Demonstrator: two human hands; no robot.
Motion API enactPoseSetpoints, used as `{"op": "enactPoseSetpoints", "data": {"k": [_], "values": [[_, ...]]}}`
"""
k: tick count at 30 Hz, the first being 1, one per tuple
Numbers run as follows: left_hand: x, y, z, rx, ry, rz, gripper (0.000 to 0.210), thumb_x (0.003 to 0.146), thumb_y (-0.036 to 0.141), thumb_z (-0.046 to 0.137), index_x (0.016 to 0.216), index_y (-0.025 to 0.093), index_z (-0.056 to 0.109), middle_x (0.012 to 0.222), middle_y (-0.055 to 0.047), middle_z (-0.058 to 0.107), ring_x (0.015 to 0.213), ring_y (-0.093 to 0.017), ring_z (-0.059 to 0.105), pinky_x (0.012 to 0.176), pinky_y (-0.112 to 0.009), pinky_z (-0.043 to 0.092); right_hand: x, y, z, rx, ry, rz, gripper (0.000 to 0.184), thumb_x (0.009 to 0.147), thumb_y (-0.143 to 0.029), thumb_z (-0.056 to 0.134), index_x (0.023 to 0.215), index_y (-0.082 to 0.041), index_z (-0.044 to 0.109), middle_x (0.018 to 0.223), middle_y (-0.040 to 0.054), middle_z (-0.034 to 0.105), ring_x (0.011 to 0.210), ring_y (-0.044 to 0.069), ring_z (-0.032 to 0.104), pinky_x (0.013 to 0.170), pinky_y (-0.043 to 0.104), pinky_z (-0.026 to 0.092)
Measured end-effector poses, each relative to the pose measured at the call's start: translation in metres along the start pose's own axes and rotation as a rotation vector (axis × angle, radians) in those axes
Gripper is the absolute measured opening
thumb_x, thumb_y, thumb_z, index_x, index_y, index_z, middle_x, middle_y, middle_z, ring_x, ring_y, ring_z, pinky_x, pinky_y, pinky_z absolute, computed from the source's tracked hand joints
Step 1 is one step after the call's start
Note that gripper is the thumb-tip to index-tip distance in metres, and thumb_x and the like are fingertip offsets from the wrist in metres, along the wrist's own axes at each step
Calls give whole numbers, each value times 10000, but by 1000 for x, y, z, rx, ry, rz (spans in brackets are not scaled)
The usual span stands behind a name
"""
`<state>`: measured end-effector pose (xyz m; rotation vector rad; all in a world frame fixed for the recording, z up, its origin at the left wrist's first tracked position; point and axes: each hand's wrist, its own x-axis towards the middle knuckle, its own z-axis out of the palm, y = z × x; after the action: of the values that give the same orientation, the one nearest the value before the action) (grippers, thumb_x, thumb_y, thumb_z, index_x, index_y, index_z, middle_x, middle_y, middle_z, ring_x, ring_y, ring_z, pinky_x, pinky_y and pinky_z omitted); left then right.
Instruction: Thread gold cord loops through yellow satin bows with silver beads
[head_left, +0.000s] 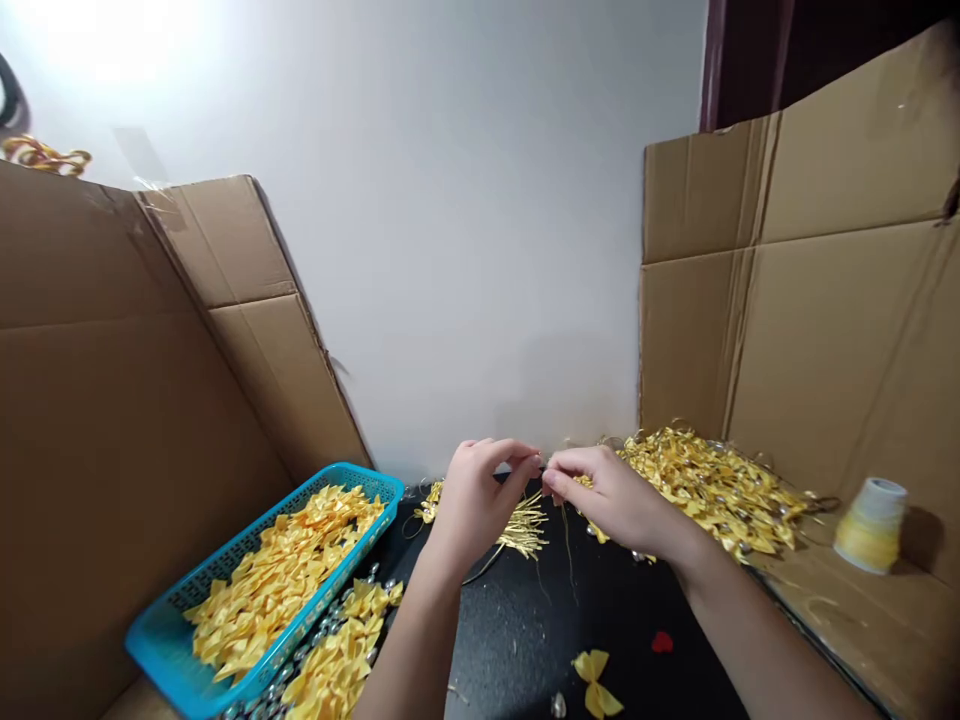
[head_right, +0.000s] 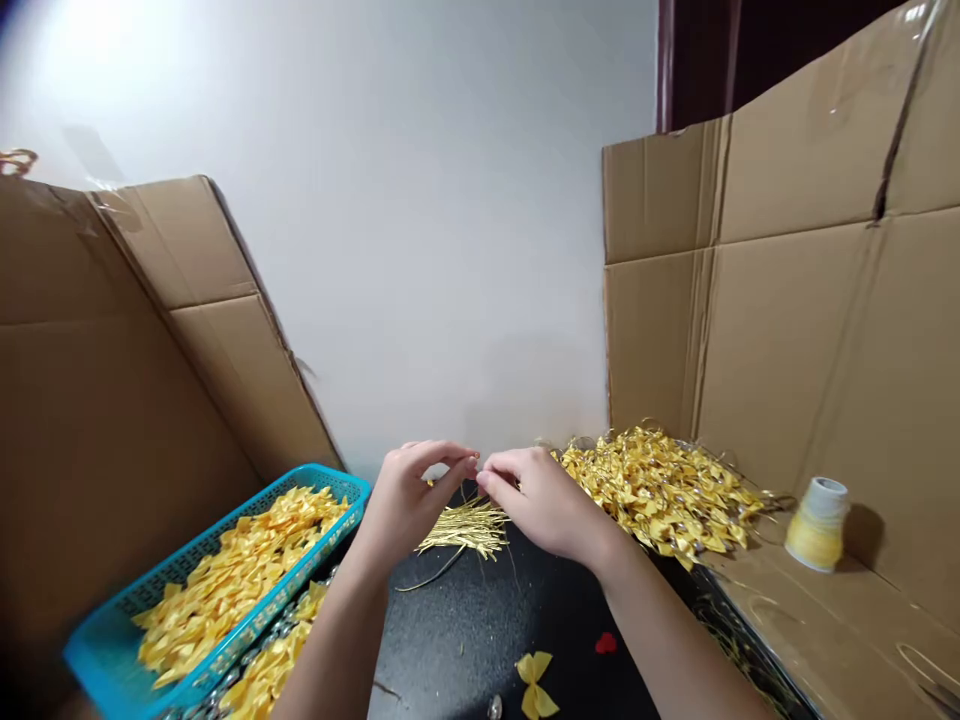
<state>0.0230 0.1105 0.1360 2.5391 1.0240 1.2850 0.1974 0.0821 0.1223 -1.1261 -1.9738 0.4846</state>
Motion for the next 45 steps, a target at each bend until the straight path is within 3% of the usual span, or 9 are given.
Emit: {"op": "enactPoseSetpoints", "data": {"k": [14, 17, 22, 26, 29, 31, 35, 40, 45], "values": [[-14, -6, -7, 171, 21, 64, 137, 871, 315, 606, 847, 270, 732, 903, -15, 723, 843, -182, 616, 779, -333, 429, -12, 0, 2, -44, -129, 18, 264, 893, -272, 493, 693, -170, 631, 693, 15, 649, 673, 141, 572, 610, 265, 411], [-15, -4, -10, 219, -18, 100, 167, 891, 339, 576, 873, 286, 734, 884, -18, 706, 834, -179, 584, 774, -332, 394, -15, 4, -3, 8, -110, 44, 153, 848, -315, 587, 870, -194, 679, 870, 43, 695, 798, 174, 613, 708, 305, 470], [-16, 0, -8, 316, -45, 186, 210, 925, 360, 519, 919, 295, 719, 904, -17, 706, 865, -186, 554, 809, -336, 358, -8, 18, 10, 377, 43, 92, 453, 798, -404, 660, 1202, -230, 553, 1246, 106, 592, 1143, 224, 545, 943, 385, 457], [-15, -2, -8, 401, -30, 220, 233, 941, 349, 482, 912, 286, 704, 879, -15, 710, 856, -191, 547, 828, -343, 337, -1, 25, 40, 879, -211, 119, 368, 826, -520, 586, 1018, -207, 554, 831, 33, 617, 742, 142, 589, 729, 316, 505], [-13, -11, -12, 463, 10, 205, 227, 933, 350, 489, 873, 288, 699, 823, -8, 713, 833, -204, 546, 835, -359, 325, 1, 31, 49, 1017, -244, 204, 377, 856, -552, 515, 733, -196, 489, 513, -88, 318, 437, 69, 297, 480, 232, 352], [-12, -20, -16, 466, -17, 192, 215, 919, 344, 505, 836, 291, 697, 796, -3, 719, 815, -207, 553, 839, -367, 324, 2, 37, 43, 971, -220, 225, 417, 833, -556, 542, 655, -191, 448, 497, -105, 237, 429, 54, 187, 438, 206, 238], [-13, -40, -24, 440, -169, 116, 201, 863, 335, 550, 745, 288, 705, 751, -10, 729, 783, -215, 581, 807, -358, 366, 1, 47, 22, 658, -361, 231, 427, 821, -545, 554, 618, -174, 499, 493, -89, 299, 438, 58, 252, 448, 208, 237], [-21, -80, -37, 377, -449, -322, 142, 707, 296, 626, 590, 268, 701, 593, -13, 700, 543, -186, 593, 518, -262, 395, -2, 61, 10, 275, -561, 271, 364, 858, -438, 503, 616, -174, 566, 526, -46, 427, 465, 75, 383, 469, 215, 321], [-23, -109, -40, 329, -666, -511, 156, 616, 368, 626, 567, 245, 709, 570, -4, 694, 538, -174, 608, 467, -231, 386, -1, 81, 13, 232, -672, 338, 324, 830, -383, 521, 608, -163, 605, 502, -43, 449, 458, 71, 403, 476, 214, 326]]}}
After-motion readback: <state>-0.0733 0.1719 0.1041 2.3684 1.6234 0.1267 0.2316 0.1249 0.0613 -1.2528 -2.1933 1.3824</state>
